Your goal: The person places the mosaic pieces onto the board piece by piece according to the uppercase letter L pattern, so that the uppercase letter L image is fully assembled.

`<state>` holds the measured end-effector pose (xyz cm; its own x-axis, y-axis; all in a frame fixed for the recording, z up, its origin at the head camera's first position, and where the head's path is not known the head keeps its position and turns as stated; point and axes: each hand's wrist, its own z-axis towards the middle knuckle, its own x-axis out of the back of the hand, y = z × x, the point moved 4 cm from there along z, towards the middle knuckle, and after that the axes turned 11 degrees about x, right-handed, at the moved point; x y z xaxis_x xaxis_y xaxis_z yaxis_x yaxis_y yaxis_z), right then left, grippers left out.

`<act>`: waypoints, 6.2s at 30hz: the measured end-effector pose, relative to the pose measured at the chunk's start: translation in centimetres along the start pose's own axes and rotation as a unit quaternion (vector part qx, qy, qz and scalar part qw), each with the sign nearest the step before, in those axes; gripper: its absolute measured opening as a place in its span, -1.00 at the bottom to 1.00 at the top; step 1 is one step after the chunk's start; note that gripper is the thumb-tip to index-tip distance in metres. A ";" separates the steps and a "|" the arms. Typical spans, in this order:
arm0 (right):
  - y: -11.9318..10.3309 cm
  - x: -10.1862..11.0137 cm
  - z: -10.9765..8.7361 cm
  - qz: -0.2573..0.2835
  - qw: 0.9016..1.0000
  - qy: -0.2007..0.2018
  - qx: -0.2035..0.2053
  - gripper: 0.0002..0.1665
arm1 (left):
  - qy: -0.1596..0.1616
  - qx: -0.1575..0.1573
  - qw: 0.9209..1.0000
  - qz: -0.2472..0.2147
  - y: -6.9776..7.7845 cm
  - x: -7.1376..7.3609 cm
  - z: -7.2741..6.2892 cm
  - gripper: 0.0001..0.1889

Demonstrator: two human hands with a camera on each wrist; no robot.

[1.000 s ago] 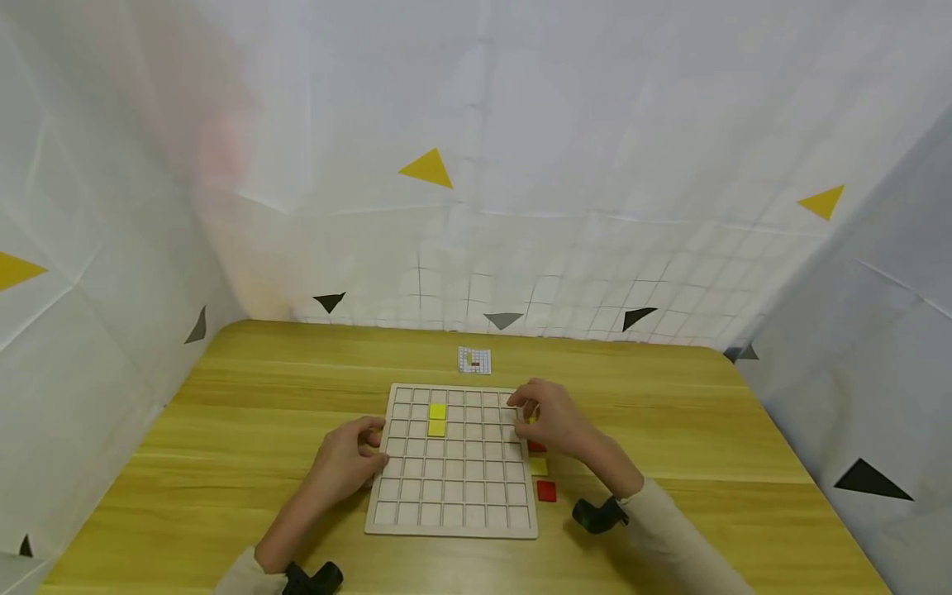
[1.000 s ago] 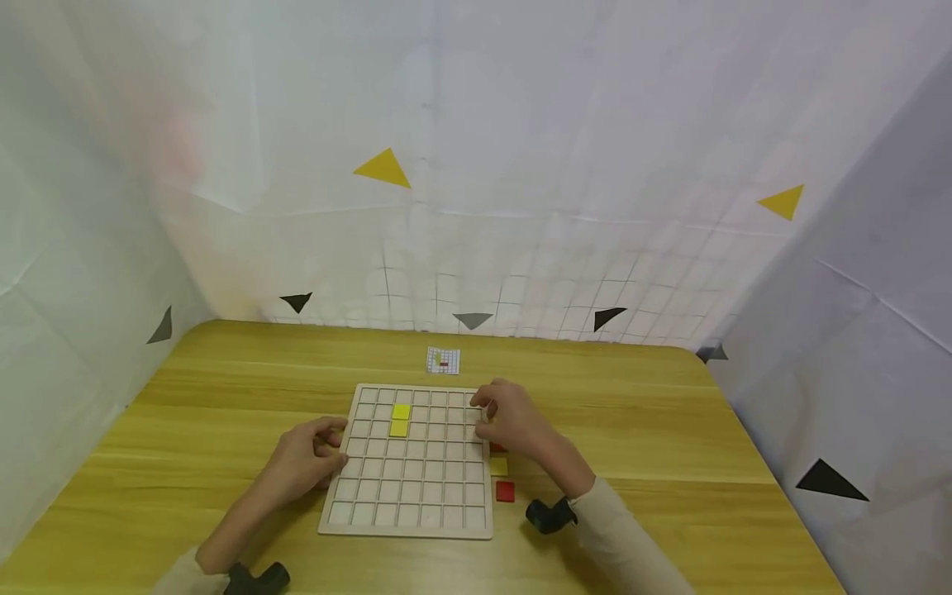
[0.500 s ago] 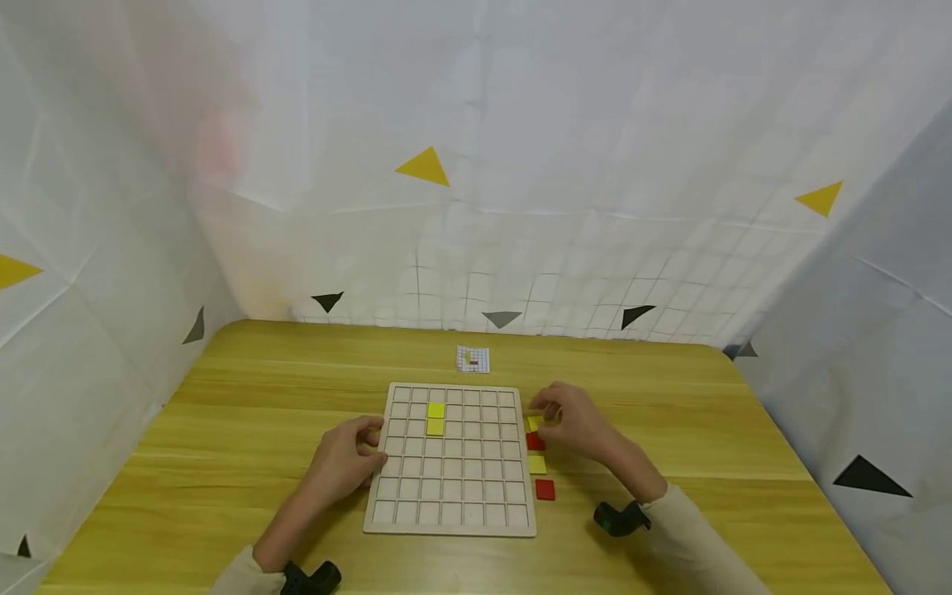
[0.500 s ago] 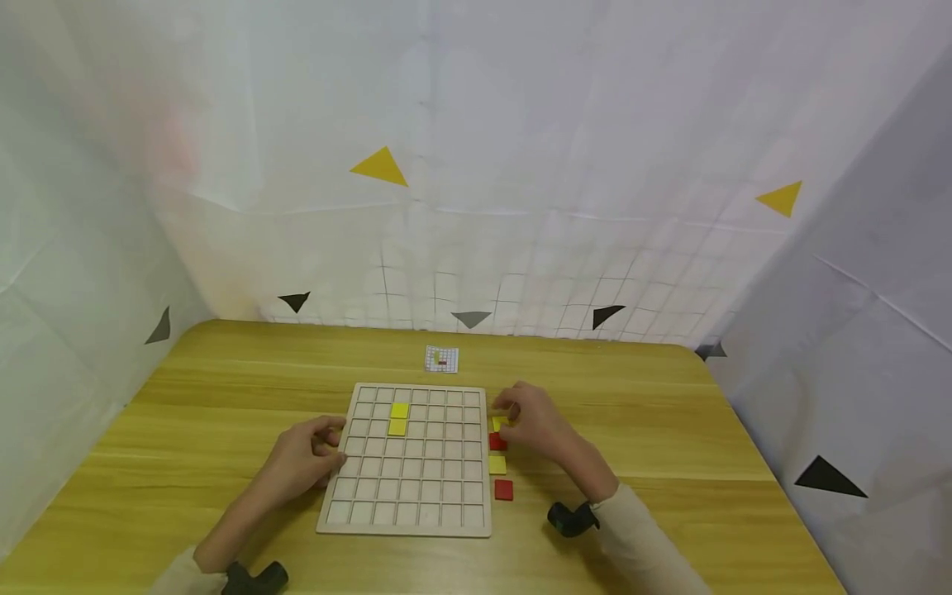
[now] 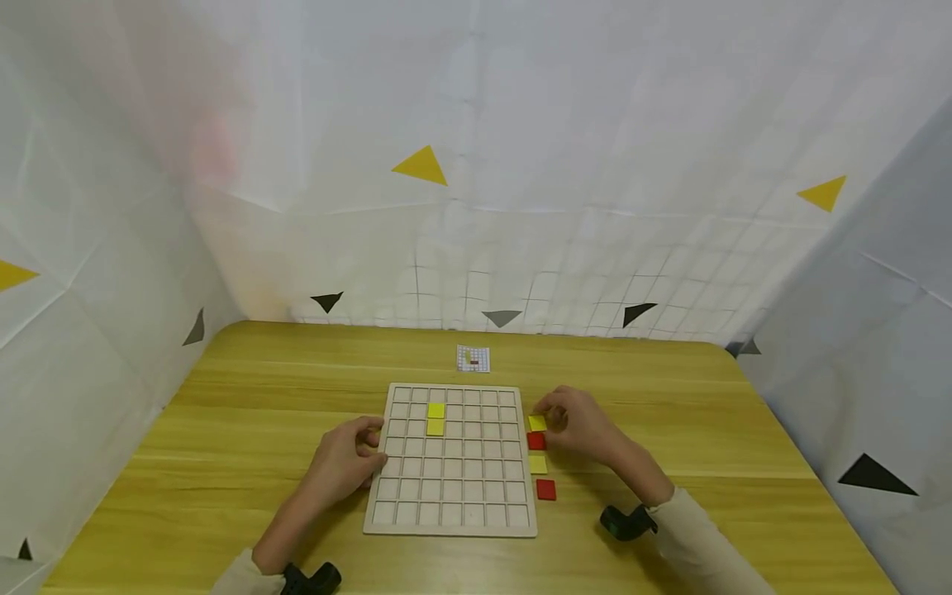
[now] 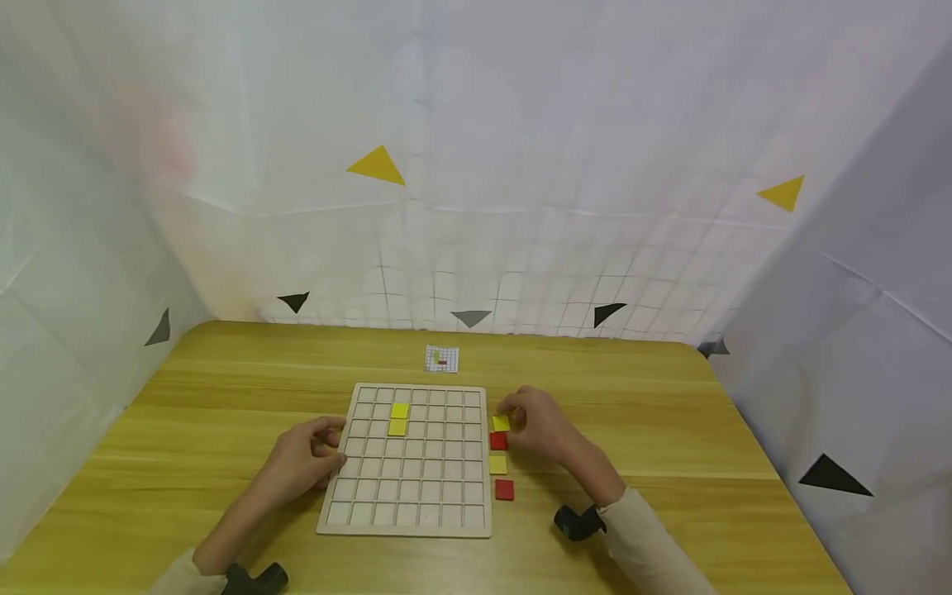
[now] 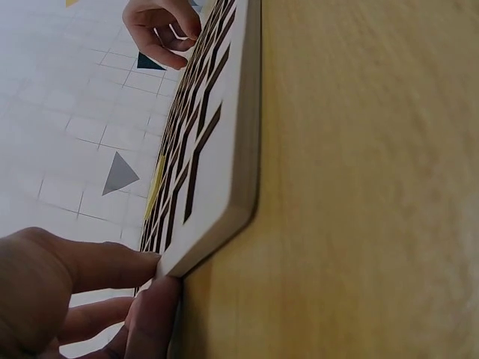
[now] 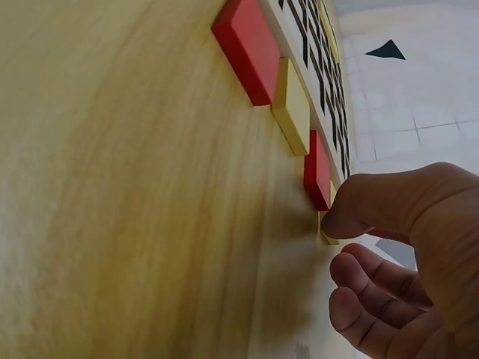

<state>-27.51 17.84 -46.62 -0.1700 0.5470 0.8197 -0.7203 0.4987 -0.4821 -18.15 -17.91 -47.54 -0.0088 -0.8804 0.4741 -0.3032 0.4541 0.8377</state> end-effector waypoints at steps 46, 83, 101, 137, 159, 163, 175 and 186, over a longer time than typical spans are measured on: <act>-0.5 0.9 -0.5 0.026 1.000 0.014 -0.010 -0.63 | -0.003 -0.003 1.000 -0.010 0.0 0.0 -0.1 -0.45; -4.2 0.0 2.3 0.055 0.998 0.009 -0.001 -0.65 | 0.003 -0.001 1.000 -0.001 -0.2 -0.1 0.1 -0.45; -6.0 -1.9 3.9 0.085 0.996 -0.008 0.013 -0.63 | 0.000 -0.002 1.000 -0.011 0.0 0.1 0.0 -0.45; -9.3 -6.2 6.4 0.117 0.991 -0.031 0.055 -0.62 | -0.008 -0.017 1.000 -0.023 -0.1 0.1 0.0 -0.44; -10.3 -8.0 7.5 0.109 0.991 -0.048 0.061 -0.66 | -0.007 -0.014 0.999 -0.028 -0.1 0.1 0.1 -0.44; -10.3 -8.1 7.6 0.109 0.991 -0.052 0.054 -0.66 | -0.003 -0.012 1.000 -0.024 -0.2 0.1 0.1 -0.44; -10.8 -8.2 7.8 0.096 0.992 -0.065 0.054 -0.65 | -0.006 -0.007 1.000 -0.025 -0.1 0.1 0.0 -0.44; -11.2 -8.7 8.1 0.070 0.993 -0.069 0.068 -0.64 | -0.005 -0.010 1.000 -0.029 -0.3 0.0 0.1 -0.45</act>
<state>-23.42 2.09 -45.82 -0.3579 0.5023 0.7872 -0.7657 0.3247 -0.5553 -18.19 -18.07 -47.82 -0.0018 -0.9070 0.4212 -0.2838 0.4044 0.8695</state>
